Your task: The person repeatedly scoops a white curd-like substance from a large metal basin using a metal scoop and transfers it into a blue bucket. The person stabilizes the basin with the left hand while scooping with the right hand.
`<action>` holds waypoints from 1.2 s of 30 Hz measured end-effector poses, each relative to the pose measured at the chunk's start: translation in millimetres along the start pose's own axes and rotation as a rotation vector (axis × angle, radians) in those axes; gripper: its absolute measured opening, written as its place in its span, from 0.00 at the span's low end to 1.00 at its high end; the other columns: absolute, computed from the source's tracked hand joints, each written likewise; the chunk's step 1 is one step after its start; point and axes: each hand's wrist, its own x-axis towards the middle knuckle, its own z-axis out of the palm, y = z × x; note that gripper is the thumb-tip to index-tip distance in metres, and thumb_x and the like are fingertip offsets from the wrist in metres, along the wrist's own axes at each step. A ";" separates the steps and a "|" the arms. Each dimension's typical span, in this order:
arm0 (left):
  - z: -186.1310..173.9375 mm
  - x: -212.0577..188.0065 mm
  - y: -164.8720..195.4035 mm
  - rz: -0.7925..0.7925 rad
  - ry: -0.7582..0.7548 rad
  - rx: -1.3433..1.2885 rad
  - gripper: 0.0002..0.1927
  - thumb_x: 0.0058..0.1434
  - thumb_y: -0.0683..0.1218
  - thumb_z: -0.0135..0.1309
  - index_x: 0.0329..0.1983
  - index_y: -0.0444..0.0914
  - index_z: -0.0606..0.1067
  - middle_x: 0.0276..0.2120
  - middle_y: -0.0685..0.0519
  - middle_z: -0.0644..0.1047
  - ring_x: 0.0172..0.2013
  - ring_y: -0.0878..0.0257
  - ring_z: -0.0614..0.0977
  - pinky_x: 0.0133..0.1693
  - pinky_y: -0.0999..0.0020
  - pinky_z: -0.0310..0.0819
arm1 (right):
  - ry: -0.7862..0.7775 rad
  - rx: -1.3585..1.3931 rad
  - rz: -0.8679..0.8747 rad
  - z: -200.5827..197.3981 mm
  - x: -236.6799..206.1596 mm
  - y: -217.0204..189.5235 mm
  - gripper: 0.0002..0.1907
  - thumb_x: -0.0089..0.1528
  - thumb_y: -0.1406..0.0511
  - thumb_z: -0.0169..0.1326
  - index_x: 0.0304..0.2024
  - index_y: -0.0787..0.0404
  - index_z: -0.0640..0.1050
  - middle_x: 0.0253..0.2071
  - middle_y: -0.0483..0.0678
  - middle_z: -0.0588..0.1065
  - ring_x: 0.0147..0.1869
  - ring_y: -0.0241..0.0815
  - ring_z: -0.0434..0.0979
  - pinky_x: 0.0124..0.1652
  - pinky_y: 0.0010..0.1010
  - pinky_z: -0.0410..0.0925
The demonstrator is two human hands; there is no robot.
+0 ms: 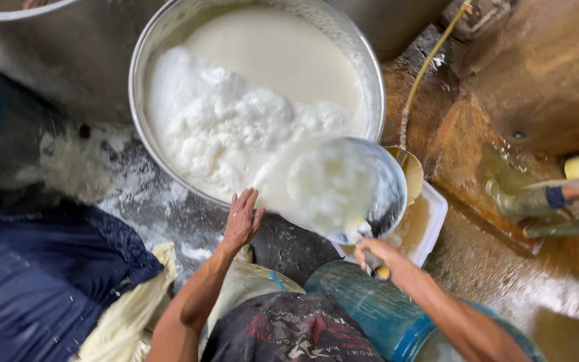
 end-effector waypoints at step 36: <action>256.0 -198.2 449.8 1.123 -1.003 -0.191 0.27 0.68 0.58 0.51 0.63 0.37 0.72 0.65 0.42 0.70 0.68 0.47 0.64 0.68 0.49 0.52 | 1.715 0.809 -0.195 -138.9 -189.4 596.7 0.06 0.63 0.66 0.51 0.34 0.63 0.72 0.22 0.48 0.69 0.19 0.43 0.68 0.19 0.37 0.64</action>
